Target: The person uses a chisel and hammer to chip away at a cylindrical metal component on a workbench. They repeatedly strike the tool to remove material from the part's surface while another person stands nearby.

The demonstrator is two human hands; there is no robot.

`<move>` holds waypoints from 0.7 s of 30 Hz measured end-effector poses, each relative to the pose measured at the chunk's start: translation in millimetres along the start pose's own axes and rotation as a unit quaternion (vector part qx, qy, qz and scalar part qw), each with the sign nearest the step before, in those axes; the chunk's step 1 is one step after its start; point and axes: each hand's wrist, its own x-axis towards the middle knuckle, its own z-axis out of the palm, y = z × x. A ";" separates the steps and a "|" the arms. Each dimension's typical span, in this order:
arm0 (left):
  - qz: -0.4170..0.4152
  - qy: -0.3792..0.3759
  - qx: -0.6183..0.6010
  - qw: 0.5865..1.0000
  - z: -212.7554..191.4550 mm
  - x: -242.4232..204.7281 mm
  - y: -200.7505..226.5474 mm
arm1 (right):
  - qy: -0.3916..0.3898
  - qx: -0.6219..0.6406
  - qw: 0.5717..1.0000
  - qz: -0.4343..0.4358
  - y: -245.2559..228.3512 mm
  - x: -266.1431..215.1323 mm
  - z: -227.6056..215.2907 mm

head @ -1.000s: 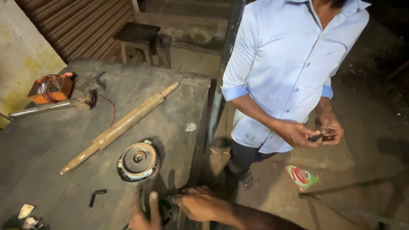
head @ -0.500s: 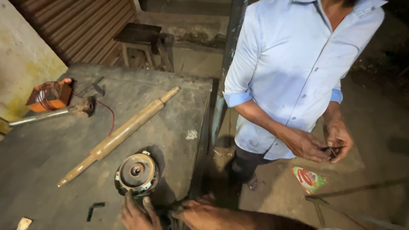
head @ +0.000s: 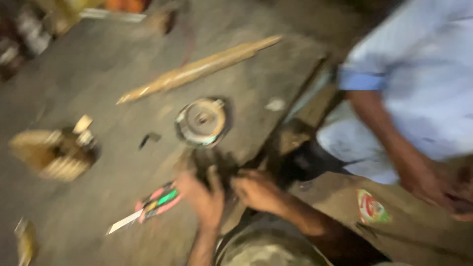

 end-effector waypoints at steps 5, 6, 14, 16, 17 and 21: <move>0.051 0.005 -0.068 0.996 -16.4 4.5 10.6 | 0.049 0.086 0.993 -0.059 -19.6 6.3 -23.2; 0.052 -0.005 -0.081 0.995 -19.4 9.7 12.3 | 0.037 0.073 0.995 -0.059 -21.8 2.5 -30.2; 0.071 -0.099 -0.198 0.973 -38.0 31.7 -0.2 | 0.034 -0.025 0.999 -0.015 -23.8 11.4 -22.0; 0.080 -0.119 -0.193 0.971 -41.3 39.5 -1.7 | -0.008 -0.014 1.000 -0.005 -21.6 12.3 -26.1; 0.076 -0.136 -0.201 0.967 -43.0 43.5 -2.4 | -0.034 -0.010 0.999 0.007 -21.6 10.8 -29.7; 0.074 -0.147 -0.193 0.967 -51.2 44.2 -4.4 | -0.082 -0.024 0.996 0.032 -30.6 12.5 -33.1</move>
